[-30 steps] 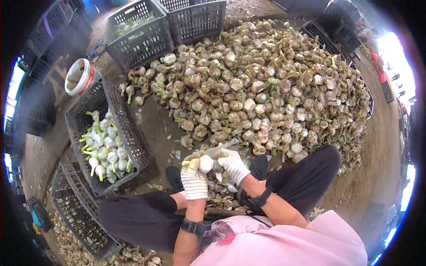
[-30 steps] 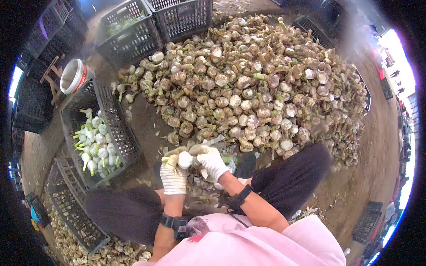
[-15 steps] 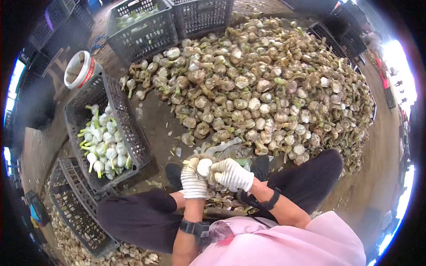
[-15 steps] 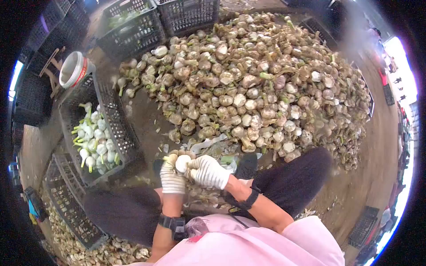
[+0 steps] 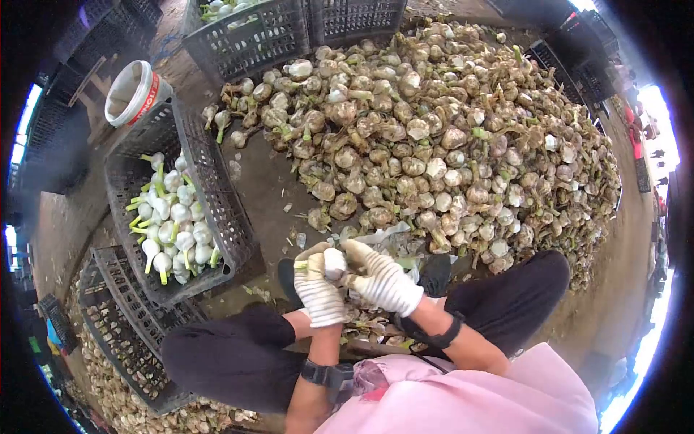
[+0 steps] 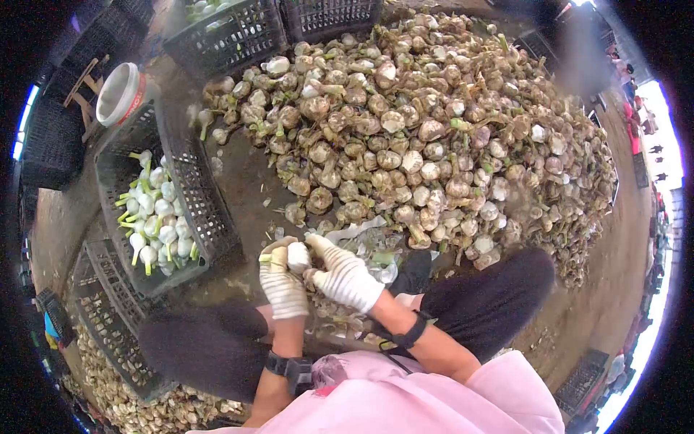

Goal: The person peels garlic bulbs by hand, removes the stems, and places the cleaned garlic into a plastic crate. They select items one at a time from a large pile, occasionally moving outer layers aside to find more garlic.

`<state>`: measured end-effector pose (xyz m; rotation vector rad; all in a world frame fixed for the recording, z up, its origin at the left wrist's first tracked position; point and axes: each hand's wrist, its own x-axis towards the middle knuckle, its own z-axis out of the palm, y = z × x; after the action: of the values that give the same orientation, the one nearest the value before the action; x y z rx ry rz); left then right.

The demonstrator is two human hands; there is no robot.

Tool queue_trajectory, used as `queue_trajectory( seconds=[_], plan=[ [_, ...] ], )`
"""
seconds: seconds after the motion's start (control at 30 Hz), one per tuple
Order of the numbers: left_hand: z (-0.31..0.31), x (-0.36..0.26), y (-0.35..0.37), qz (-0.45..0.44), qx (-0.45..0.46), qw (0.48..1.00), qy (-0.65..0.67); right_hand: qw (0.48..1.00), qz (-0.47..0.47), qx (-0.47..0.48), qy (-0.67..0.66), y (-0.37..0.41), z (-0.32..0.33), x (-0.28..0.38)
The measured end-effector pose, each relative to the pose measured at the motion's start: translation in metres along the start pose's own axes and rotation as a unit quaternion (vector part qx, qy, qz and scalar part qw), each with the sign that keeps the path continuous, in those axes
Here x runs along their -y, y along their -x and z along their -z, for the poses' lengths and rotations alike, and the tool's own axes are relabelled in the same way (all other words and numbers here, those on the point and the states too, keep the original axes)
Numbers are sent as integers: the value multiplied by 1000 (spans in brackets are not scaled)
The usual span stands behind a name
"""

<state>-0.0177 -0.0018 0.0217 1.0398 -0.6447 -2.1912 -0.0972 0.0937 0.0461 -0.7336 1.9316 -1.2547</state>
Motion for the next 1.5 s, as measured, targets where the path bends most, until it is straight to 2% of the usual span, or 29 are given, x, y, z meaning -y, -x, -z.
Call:
queue_trajectory(
  seconds=[0.03,0.07,0.13,0.17,0.2,0.23,0.27,0.3,0.33,0.37,0.43,0.47,0.53,0.57,0.6,0.67,0.7,0.77,0.8,0.87,0.9,0.93,1.0,1.07,1.13,1.2,1.27,1.4,1.5],
  plan=[
    [-6,4,3,-43,-23,996,-75,999,-5,-12,37,-5,-9,1],
    [-10,5,6,-87,-49,984,-150,981,51,-26,186,-7,-8,5],
    [6,1,2,-68,-33,983,-167,983,123,-102,92,-10,-27,-34],
    [23,8,-6,44,-67,997,-11,992,-5,-74,-103,-11,-30,-43],
    [24,5,-12,152,-93,973,147,947,-129,-44,-289,-13,-28,-52],
    [25,2,-12,178,-139,947,228,893,-237,-47,-380,-10,-22,-75],
    [20,-7,-13,155,-85,945,276,858,-272,-4,-435,-5,-15,-92],
    [17,-15,-16,139,-61,945,291,963,-190,122,-145,-13,-15,-115],
    [15,-27,-18,123,-41,943,305,955,-86,235,161,-17,-18,-130],
    [14,-48,-19,89,-12,935,343,954,-89,237,160,-12,-24,-130],
    [-3,-106,-17,-14,30,917,398,904,92,141,394,-12,-40,-125],
    [-9,-132,-12,-84,34,907,412,903,92,145,393,-24,-42,-109],
    [12,-155,-5,-77,52,920,381,911,-81,181,361,-66,-49,-65],
    [42,-143,-19,-71,111,915,381,898,-28,122,421,-83,-57,-60],
    [47,-122,-22,-83,18,949,305,876,28,61,477,-100,-61,-56],
    [38,-79,-16,28,-55,977,203,825,46,53,561,-126,-69,-64],
    [40,-48,-10,27,-85,992,86,833,62,53,547,-145,-79,-102],
    [37,-29,-12,161,-144,970,114,858,56,80,504,-161,-70,-95],
    [39,-22,-15,157,-170,967,103,872,31,112,475,-165,-64,-89],
    [41,-19,-16,74,-195,978,2,945,43,49,319,-153,-50,-72],
    [37,-22,-17,46,-211,975,-53,968,72,149,189,-153,-36,-69],
    [30,-26,-16,20,-226,968,-110,991,-33,102,82,-123,-20,-9],
    [12,-34,-9,51,-101,989,-92,981,-46,170,-83,-95,3,1],
    [15,-32,-5,162,73,983,42,973,-44,208,-88,-63,32,38],
    [-11,-48,16,177,156,970,63,958,-58,109,-259,-33,49,58],
    [-21,-42,23,104,178,976,67,929,-131,44,-343,-12,58,49],
    [-34,-42,43,66,186,980,35,956,-113,25,-268,13,55,50],
    [-45,-35,75,13,230,972,-39,926,-69,-34,-370,41,46,44],
    [-48,-28,92,-113,240,939,-218,916,-77,-44,-392,63,57,64]
  ],
)
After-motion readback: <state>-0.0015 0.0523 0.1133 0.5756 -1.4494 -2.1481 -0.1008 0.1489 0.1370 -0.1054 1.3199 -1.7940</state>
